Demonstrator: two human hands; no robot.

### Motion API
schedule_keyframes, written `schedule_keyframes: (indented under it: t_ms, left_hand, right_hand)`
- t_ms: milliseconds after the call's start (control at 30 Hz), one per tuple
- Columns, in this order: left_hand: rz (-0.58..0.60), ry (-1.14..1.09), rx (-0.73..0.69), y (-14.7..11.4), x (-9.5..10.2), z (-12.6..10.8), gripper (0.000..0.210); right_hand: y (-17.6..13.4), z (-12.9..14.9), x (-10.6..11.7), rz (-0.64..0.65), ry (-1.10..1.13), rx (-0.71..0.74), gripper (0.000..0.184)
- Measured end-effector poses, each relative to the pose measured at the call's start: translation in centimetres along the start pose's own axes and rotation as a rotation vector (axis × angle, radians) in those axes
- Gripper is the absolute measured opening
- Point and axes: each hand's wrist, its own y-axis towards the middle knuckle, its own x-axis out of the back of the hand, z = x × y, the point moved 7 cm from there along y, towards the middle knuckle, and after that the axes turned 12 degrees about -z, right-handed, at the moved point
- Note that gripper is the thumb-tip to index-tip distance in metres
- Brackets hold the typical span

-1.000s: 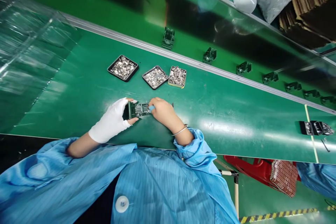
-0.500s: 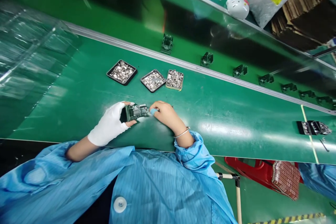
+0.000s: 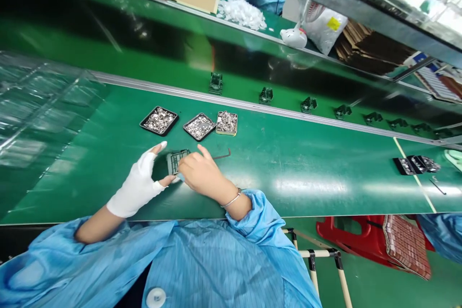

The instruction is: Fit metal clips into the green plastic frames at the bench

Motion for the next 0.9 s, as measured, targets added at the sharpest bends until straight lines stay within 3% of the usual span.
schedule_keyframes:
  t_ms: [100, 167, 233, 267, 333, 400, 567, 733, 900]
  left_hand:
    - [0.095, 0.026, -0.035, 0.3, -0.7, 0.2, 0.062]
    - [0.135, 0.028, -0.048, 0.4, -0.9, 0.2, 0.059]
    - [0.165, 0.025, -0.065, 0.4, -0.9, -0.1, 0.059]
    - [0.180, 0.025, -0.072, 0.4, -0.9, -0.3, 0.059]
    - [0.198, 0.030, -0.075, 0.4, -1.0, -0.7, 0.059]
    - [0.204, 0.039, -0.073, 0.4, -1.1, -0.9, 0.059]
    - [0.206, 0.034, -0.074, 0.3, -1.2, -1.1, 0.060]
    - [0.145, -0.057, -0.017, 0.9, 0.2, -0.7, 0.062]
    - [0.004, -0.009, 0.073, 3.7, 2.1, -1.0, 0.038]
  right_hand:
    - [0.5, -1.7, 1.2, 0.003, 0.043, 0.017, 0.013]
    - [1.1, -6.1, 3.4, -0.118, 0.009, -0.198, 0.021]
    - [1.2, -11.8, 6.3, -0.284, -0.150, -0.508, 0.027]
    - [1.2, -14.2, 7.2, -0.303, -0.231, -0.606, 0.029]
    - [1.5, -17.5, 8.0, -0.264, -0.363, -0.699, 0.029]
    - [2.1, -19.2, 7.6, -0.209, -0.429, -0.714, 0.028]
    - [2.9, -19.0, 6.2, -0.185, -0.465, -0.670, 0.029]
    - [2.3, -17.6, 6.7, -0.211, -0.432, -0.598, 0.030]
    - [2.1, -12.3, 6.4, -0.234, -0.099, -0.377, 0.022]
